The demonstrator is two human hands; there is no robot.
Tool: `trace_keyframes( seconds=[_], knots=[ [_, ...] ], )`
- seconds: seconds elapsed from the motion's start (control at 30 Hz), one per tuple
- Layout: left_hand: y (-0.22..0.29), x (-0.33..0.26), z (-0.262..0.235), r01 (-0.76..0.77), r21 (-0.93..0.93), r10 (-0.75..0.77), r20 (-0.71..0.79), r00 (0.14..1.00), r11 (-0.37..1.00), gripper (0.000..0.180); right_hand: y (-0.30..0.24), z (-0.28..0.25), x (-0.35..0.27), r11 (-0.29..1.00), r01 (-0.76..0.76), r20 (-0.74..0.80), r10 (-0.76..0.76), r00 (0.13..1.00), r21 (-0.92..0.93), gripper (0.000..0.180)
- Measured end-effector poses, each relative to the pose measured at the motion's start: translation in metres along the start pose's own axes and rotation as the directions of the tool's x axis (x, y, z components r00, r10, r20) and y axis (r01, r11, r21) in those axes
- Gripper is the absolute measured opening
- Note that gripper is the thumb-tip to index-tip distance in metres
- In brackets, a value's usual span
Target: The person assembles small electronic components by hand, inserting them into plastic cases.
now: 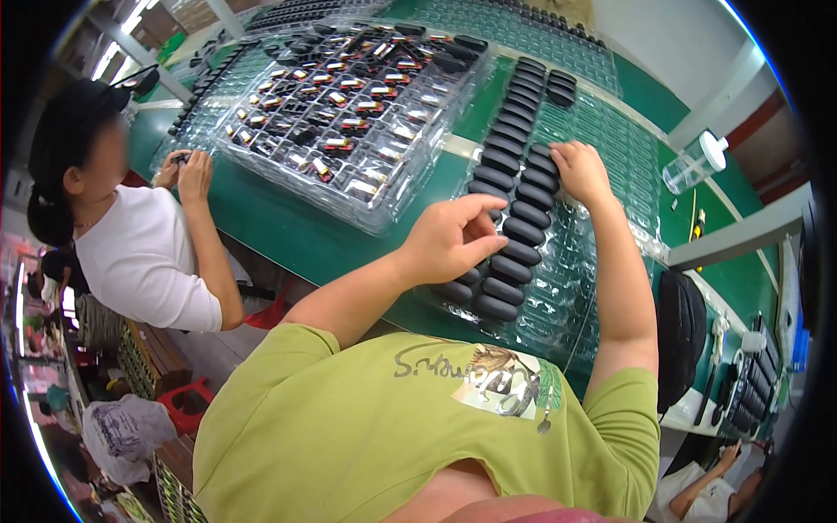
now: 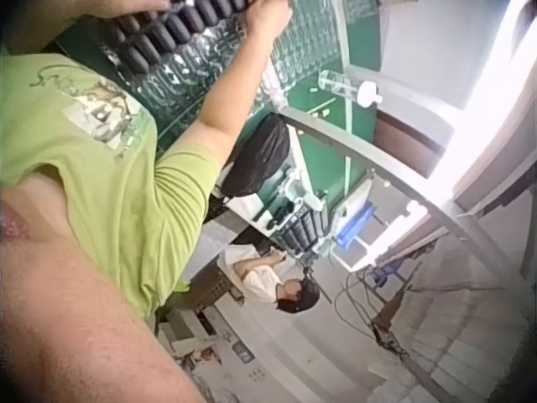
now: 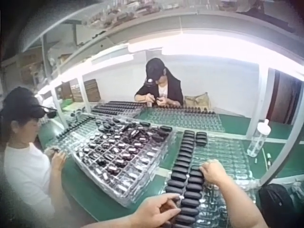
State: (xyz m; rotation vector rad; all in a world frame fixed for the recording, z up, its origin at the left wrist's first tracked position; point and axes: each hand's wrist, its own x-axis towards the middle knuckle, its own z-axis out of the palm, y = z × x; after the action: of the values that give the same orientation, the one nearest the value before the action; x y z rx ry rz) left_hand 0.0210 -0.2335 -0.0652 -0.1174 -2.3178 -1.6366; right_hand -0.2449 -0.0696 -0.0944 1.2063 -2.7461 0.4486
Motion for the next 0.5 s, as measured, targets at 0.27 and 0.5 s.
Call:
trace_keyframes(
  seconds=[0.27, 0.5],
  knots=[
    [-0.012, 0.172, -0.055, 0.264, 0.666, 0.053, -0.416, 0.908, 0.698, 0.033, -0.022, -0.016, -0.015, 0.966, 0.020, -0.107, 0.008, 0.994, 0.259, 0.029],
    [-0.056, 0.226, -0.081, 0.449, 0.849, -0.123, -0.432, 0.893, 0.279, 0.037, -0.022, -0.021, -0.044, 0.950, 0.156, -0.119, -0.128, 0.985, 0.269, 0.028]
  ],
)
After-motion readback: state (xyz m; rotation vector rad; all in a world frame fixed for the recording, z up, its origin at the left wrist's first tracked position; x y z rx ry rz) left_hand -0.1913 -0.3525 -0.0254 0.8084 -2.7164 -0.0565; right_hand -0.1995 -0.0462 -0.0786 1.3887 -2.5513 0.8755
